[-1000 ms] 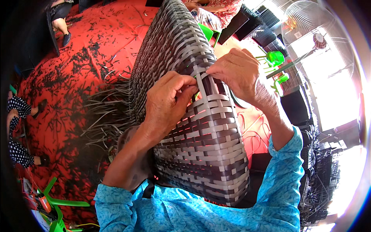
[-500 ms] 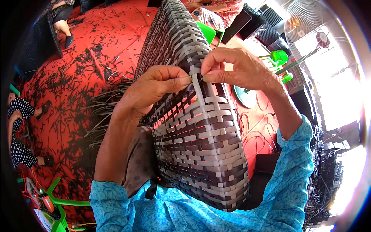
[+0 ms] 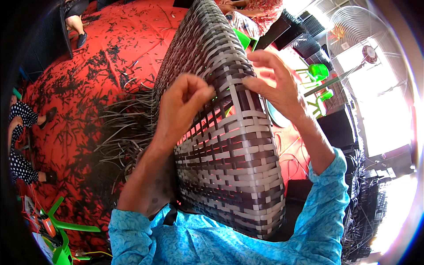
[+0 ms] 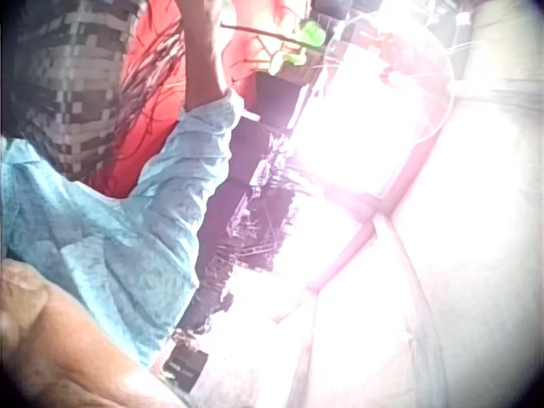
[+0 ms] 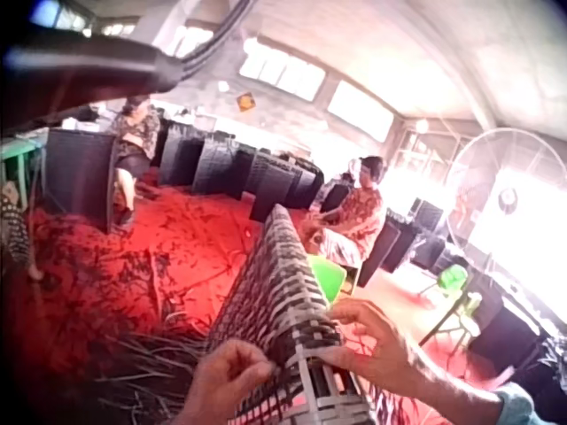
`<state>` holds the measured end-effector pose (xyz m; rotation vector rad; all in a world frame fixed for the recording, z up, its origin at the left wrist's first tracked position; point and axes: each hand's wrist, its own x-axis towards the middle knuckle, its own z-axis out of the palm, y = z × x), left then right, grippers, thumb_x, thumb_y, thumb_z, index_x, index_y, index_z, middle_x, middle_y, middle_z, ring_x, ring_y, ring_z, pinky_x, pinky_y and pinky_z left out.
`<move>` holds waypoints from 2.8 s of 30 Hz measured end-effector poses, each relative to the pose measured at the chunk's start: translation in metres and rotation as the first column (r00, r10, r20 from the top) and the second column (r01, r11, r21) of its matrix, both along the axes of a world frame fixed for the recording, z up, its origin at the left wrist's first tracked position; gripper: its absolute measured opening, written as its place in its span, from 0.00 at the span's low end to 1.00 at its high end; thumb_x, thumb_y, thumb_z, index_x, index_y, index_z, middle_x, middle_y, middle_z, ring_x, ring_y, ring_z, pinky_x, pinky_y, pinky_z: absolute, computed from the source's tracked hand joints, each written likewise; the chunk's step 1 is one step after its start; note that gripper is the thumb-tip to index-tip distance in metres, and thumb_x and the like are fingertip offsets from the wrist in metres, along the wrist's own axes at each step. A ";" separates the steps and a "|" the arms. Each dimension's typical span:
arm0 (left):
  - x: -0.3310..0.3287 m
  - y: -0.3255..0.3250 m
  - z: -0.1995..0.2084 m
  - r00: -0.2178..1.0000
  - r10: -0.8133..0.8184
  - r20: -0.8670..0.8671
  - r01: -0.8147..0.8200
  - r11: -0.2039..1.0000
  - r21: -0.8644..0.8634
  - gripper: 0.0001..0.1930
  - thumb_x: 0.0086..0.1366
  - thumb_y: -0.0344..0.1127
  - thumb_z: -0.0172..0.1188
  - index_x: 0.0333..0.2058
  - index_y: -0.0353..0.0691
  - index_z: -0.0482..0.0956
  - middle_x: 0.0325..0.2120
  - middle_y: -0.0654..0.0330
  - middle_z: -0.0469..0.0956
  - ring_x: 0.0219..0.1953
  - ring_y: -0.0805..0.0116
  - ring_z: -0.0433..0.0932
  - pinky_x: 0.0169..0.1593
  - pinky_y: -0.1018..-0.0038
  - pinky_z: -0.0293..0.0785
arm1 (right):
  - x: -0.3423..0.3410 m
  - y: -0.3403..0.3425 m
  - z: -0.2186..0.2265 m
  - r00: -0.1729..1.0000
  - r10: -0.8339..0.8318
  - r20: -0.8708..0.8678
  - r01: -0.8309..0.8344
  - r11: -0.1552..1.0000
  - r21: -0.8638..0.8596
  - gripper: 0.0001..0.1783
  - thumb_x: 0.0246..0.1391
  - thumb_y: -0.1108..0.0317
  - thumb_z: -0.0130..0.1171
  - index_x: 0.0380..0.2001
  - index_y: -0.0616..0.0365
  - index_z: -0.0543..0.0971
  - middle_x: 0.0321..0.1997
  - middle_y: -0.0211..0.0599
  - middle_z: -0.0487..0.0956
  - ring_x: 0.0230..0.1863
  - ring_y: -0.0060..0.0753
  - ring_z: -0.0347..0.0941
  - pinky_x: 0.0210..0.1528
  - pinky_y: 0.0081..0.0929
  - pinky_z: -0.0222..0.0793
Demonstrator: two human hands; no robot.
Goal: The person weaves plastic strips into a furniture frame by hand, threading and pulling the strips across the woven structure.
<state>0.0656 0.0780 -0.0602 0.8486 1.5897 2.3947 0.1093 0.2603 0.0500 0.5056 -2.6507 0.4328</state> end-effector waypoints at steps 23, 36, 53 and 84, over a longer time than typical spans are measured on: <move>0.005 -0.015 -0.117 0.899 0.309 -0.310 -0.393 0.881 -0.264 0.10 0.51 0.33 0.63 0.28 0.35 0.73 0.23 0.59 0.71 0.22 0.68 0.69 0.27 0.74 0.66 | 0.023 -0.053 -0.009 0.897 -0.183 0.403 0.325 0.890 -0.319 0.35 0.48 0.62 0.57 0.58 0.61 0.58 0.62 0.45 0.54 0.62 0.36 0.52 0.62 0.30 0.47; 0.020 -0.077 -0.197 0.936 0.050 -0.348 -0.290 0.671 -0.683 0.13 0.51 0.40 0.60 0.35 0.43 0.74 0.39 0.60 0.70 0.46 0.58 0.66 0.47 0.64 0.60 | 0.026 -0.053 -0.003 0.886 -0.213 0.413 0.358 0.878 -0.317 0.35 0.48 0.68 0.50 0.60 0.62 0.54 0.60 0.46 0.57 0.59 0.33 0.56 0.61 0.28 0.49; -0.029 -0.074 -0.212 0.930 -0.136 0.342 0.213 0.957 -0.199 0.11 0.61 0.40 0.56 0.32 0.37 0.71 0.18 0.67 0.68 0.22 0.82 0.62 0.27 0.82 0.61 | 0.028 -0.059 0.001 0.858 -0.227 0.462 0.423 0.821 -0.382 0.38 0.45 0.71 0.50 0.61 0.61 0.52 0.61 0.46 0.57 0.57 0.35 0.60 0.58 0.30 0.55; -0.043 -0.050 -0.245 0.759 -0.006 -0.651 -0.635 0.214 -0.742 0.12 0.63 0.40 0.46 0.44 0.45 0.64 0.13 0.51 0.73 0.17 0.47 0.73 0.22 0.55 0.66 | 0.029 -0.017 -0.033 0.888 0.316 0.335 0.370 -0.055 -0.927 0.35 0.53 0.68 0.52 0.62 0.57 0.51 0.61 0.39 0.61 0.59 0.32 0.57 0.57 0.27 0.54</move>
